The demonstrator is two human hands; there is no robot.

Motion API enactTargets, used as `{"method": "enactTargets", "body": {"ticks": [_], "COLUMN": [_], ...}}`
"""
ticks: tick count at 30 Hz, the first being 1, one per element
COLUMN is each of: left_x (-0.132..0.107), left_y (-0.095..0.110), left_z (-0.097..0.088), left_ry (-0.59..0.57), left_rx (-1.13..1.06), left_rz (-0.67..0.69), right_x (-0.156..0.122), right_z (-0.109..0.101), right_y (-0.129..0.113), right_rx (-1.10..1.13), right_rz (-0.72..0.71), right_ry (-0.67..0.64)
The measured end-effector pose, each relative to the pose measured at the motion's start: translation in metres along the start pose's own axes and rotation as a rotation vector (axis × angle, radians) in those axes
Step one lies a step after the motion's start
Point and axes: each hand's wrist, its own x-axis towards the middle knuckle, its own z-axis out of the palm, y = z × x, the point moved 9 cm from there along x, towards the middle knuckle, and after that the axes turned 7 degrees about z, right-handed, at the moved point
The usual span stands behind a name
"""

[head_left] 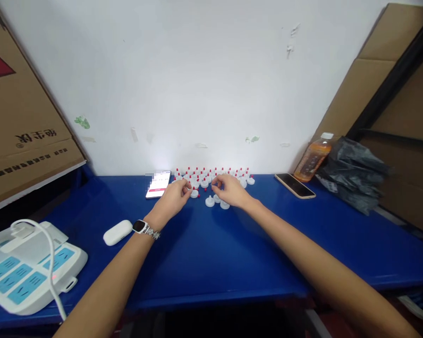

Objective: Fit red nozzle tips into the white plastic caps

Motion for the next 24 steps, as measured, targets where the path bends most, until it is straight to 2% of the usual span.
{"method": "enactTargets", "body": {"ticks": [3,6,10,14,17,20,24], "left_x": [-0.003,-0.004,-0.004,-0.005,-0.004,-0.003,-0.002], "left_y": [-0.016,-0.023,-0.021,-0.020,-0.019,-0.016,-0.001], "left_z": [-0.002,-0.002,-0.001,0.000,-0.003,-0.010,-0.015], "left_ry": [-0.005,-0.006,-0.009,-0.013,0.009,0.064,0.125], "left_rx": [-0.033,-0.054,-0.083,-0.107,-0.097,-0.093,-0.109], "left_rz": [-0.031,-0.046,-0.037,-0.038,-0.038,-0.032,0.023], "right_x": [0.011,0.019,0.025,0.027,0.028,0.024,0.008], "right_z": [0.014,0.034,0.053,0.059,0.048,0.028,0.017], "right_y": [-0.025,-0.038,-0.042,-0.043,-0.041,-0.036,-0.022], "right_rx": [-0.147,-0.215,-0.260,-0.212,-0.084,0.194,0.668], "right_rz": [-0.067,-0.073,-0.032,-0.017,-0.012,-0.003,0.080], "right_ry": [-0.008,-0.073,-0.130,-0.130,-0.054,0.026,-0.074]}}
